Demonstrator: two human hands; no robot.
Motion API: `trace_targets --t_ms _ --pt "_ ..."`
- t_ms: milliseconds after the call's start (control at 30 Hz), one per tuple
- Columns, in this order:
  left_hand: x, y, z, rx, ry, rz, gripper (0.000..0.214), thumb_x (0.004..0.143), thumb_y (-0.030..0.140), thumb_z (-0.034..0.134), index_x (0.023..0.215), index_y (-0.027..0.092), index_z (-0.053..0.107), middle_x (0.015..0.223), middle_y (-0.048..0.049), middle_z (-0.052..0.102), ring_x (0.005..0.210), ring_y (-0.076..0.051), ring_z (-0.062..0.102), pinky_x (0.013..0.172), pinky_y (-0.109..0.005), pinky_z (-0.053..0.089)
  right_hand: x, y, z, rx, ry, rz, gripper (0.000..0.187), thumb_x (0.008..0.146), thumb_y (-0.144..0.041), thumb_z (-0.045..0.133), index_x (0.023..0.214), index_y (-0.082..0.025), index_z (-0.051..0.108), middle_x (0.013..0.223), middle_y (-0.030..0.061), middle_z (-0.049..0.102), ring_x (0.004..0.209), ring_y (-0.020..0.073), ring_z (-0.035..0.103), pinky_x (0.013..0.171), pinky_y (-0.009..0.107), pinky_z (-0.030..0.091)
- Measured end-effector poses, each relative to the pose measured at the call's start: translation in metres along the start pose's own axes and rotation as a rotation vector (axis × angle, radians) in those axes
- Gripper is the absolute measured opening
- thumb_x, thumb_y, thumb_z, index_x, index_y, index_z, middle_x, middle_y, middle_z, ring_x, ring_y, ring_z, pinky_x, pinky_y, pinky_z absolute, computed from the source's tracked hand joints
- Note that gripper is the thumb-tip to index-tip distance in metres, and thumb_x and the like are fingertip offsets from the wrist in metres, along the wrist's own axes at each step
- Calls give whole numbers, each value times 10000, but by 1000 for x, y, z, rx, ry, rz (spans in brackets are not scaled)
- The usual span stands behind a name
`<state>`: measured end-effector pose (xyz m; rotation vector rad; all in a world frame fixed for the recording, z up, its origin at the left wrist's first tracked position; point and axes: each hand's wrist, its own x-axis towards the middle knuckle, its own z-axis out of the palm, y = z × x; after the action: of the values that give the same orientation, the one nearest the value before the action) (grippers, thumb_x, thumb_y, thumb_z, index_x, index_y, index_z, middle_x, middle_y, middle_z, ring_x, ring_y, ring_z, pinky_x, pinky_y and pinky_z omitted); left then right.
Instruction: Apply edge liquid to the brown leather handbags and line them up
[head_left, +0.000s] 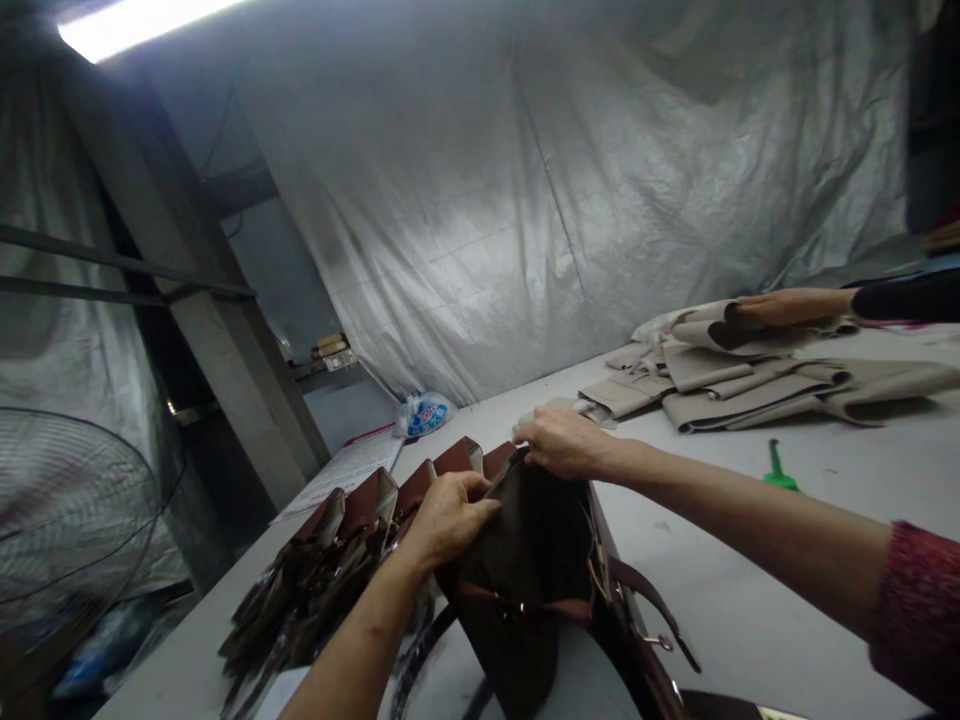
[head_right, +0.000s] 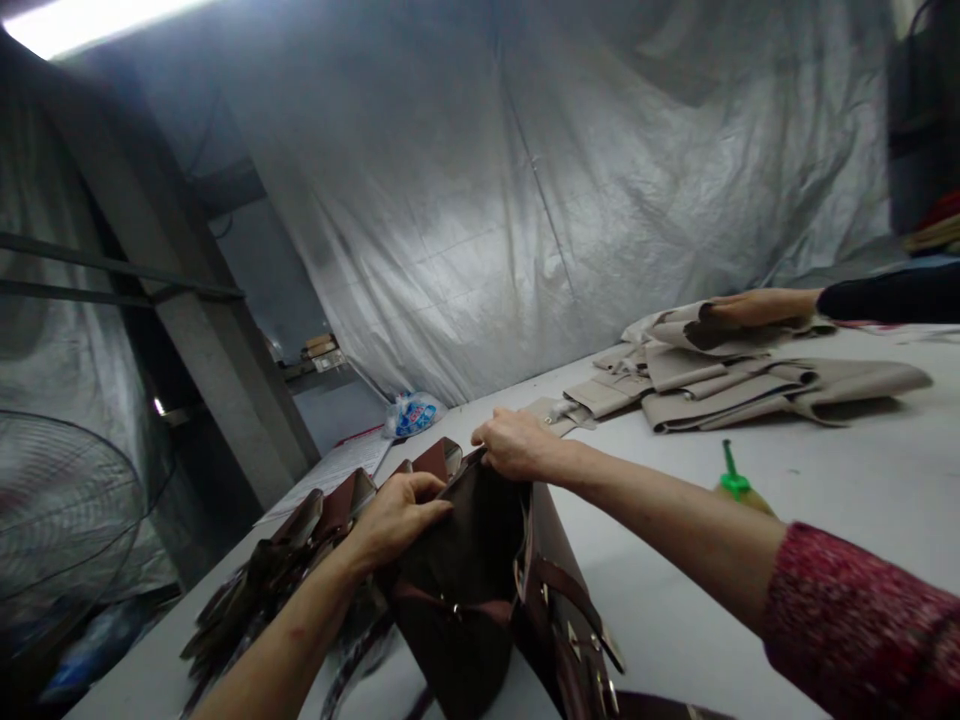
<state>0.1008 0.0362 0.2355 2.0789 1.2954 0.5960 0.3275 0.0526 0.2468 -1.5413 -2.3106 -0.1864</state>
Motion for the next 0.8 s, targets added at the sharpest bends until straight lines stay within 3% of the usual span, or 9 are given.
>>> trace_targets --t_ms 133,267,600,800 --pt "-1 4 -1 37 13 17 234 723 263 611 878 164 757 814 -39 743 734 -202 675 592 -241 461 6 -3 2 -19 -25 -43 358 857 -262 568 1169 -337 727 1048 95 726 1017 277 650 758 317 437" --pt "-2 8 -1 99 33 50 228 735 254 609 877 174 769 841 -30 747 761 -193 664 625 -239 457 9 -6 2 -39 -47 -64 318 861 -238 544 1060 -349 766 967 86 740 996 273 656 725 307 429" --pt "-1 -3 -3 41 7 29 206 738 270 615 865 172 744 812 -25 725 710 -166 641 599 -226 445 9 -13 0 -66 -51 -44 279 855 -230 551 1005 -291 778 984 99 754 922 263 688 697 303 424" --pt "11 -3 -6 103 4 -17 149 700 223 595 827 168 649 676 13 636 596 -145 583 513 -217 404 9 -21 -2 -88 -59 -65 284 838 -153 538 969 -233 778 957 124 749 987 293 664 723 322 424"
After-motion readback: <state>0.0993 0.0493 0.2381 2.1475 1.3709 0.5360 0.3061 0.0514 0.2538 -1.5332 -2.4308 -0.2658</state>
